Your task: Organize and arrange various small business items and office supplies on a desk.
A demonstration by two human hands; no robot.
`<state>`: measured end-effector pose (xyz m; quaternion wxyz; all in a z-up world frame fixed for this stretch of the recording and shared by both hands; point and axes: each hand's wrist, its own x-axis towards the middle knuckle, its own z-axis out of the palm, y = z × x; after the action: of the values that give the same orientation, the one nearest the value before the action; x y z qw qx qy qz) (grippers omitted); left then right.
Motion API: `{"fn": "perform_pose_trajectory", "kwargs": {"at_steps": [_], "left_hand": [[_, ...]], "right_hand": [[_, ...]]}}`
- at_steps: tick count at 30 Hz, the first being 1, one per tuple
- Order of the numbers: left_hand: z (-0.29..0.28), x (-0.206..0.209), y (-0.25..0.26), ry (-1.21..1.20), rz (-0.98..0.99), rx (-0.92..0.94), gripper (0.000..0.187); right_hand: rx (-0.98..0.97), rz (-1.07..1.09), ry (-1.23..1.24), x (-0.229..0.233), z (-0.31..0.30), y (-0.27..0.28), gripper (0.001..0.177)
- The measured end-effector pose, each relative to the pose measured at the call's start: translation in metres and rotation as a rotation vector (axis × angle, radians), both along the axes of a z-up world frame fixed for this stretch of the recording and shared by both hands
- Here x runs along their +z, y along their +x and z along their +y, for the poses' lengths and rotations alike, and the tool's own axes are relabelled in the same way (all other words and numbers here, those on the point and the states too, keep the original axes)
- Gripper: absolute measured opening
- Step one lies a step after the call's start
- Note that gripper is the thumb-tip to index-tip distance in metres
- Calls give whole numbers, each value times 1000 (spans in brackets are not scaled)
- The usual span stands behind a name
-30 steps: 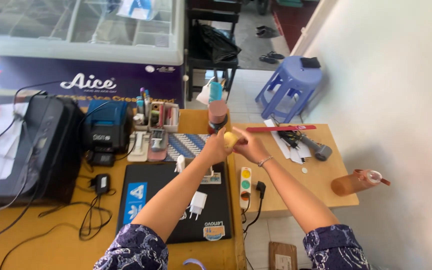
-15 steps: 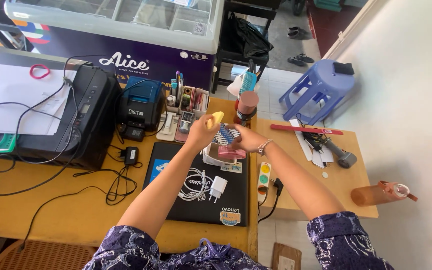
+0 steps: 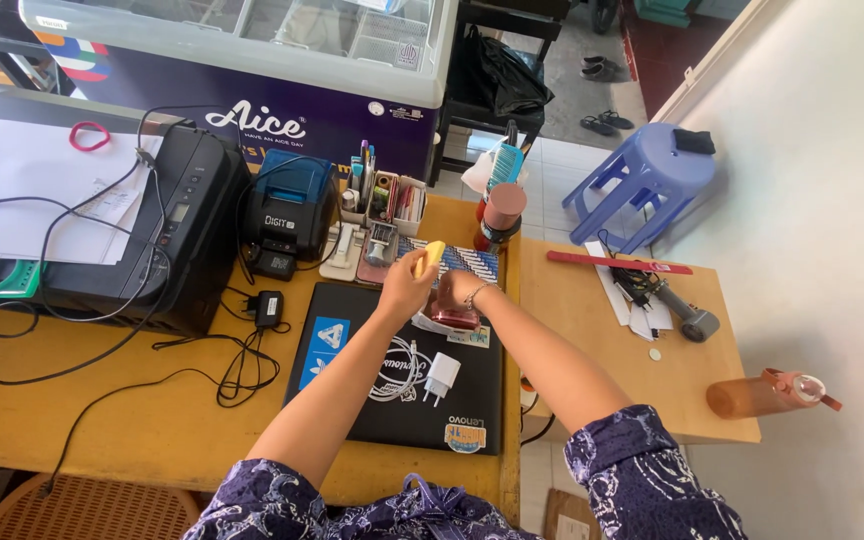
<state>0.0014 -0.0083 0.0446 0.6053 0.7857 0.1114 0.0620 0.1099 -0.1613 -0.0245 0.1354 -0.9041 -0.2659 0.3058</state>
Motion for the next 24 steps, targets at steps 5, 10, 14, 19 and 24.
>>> {"fn": "perform_pose_trajectory", "kwargs": {"at_steps": [5, 10, 14, 19, 24], "left_hand": [[0, -12, 1, 6, -26, -22, 54], [4, -21, 4, 26, -60, -26, 54], [5, -15, 1, 18, -38, -31, 54], [2, -8, 0, 12, -8, -39, 53], [-7, -11, 6, 32, -167, -16, 51]], "right_hand": [[33, -19, -127, -2, 9, -3, 35], [66, -20, -162, -22, 9, 7, 38], [5, -17, -124, -25, 3, 6, 42], [-142, -117, 89, 12, -14, -14, 38], [-289, -19, 285, 47, -36, -26, 29]]}}
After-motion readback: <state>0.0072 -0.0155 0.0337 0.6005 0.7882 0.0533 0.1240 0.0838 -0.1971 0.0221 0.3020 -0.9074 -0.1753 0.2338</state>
